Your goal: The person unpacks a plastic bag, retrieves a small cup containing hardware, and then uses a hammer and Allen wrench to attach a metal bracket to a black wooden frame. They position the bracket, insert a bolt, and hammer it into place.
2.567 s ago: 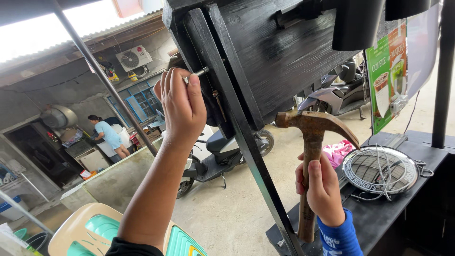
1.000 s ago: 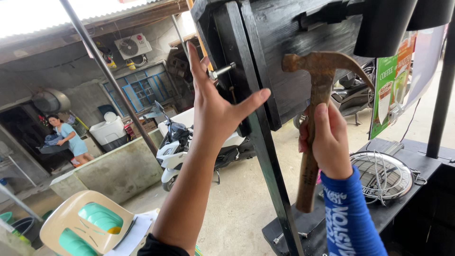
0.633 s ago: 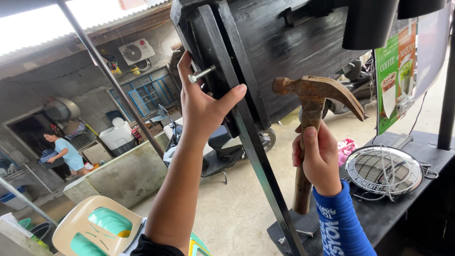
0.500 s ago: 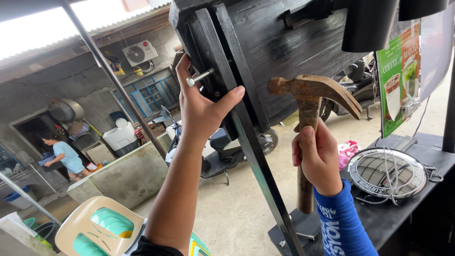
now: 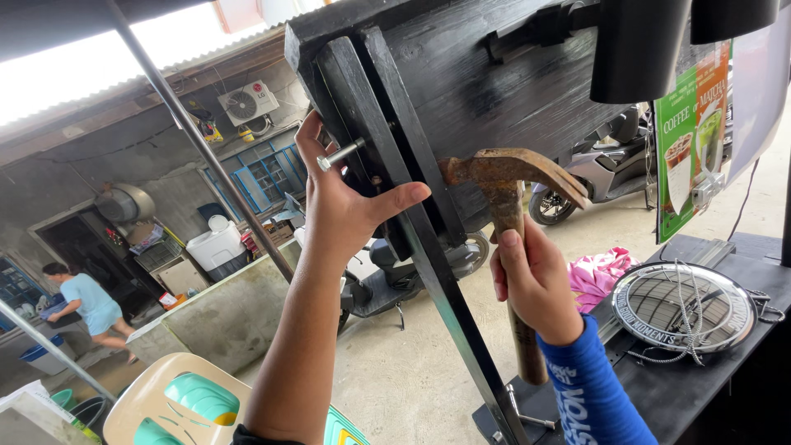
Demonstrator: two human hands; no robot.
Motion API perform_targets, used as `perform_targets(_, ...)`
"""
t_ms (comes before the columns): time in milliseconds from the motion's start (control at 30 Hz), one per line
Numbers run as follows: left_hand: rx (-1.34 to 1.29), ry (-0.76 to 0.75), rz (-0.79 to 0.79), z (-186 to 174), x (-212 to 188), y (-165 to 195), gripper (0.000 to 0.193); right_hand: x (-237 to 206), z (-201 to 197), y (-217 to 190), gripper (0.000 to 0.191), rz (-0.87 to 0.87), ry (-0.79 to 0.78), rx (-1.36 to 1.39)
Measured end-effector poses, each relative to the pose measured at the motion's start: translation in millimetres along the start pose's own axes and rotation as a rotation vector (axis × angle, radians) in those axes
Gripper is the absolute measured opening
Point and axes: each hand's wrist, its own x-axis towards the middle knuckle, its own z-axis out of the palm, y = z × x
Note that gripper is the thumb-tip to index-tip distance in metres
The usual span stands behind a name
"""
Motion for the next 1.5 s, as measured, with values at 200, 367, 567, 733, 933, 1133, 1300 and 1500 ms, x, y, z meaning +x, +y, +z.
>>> perform_targets(200, -0.025, -0.015, -0.054, -2, -1, 6, 0.138, 42, -21, -10, 0.043, 0.104, -0.121, 0.087)
perform_targets(367, -0.115, -0.059, -0.099, -13, 0, 14, 0.138, 63, -26, -34, 0.047, 0.195, -0.101, 0.204)
perform_targets(567, -0.003, 0.000, -0.101, -10, 3, 30, 0.133, 70, -8, -47, 0.048, 0.253, -0.230, 0.095)
perform_targets(733, 0.077, 0.045, -0.207, -8, 7, 48, 0.118, 70, -5, -49, 0.046, 0.196, -0.209, 0.047)
perform_targets(933, 0.078, 0.015, -0.224, -8, 9, 51, 0.115, 73, -11, -48, 0.047, 0.140, -0.209, -0.034)
perform_targets(1133, 0.070, 0.013, -0.150, -7, 8, 53, 0.117, 80, -13, -49, 0.048, 0.190, -0.116, 0.218)
perform_targets(1300, 0.128, -0.011, -0.233, -10, 7, 58, 0.120, 76, 0, -45, 0.046, 0.220, -0.233, 0.060)
perform_targets(1500, 0.123, 0.021, -0.216, -8, 6, 51, 0.116, 75, 6, -39, 0.044, 0.176, -0.182, -0.003)
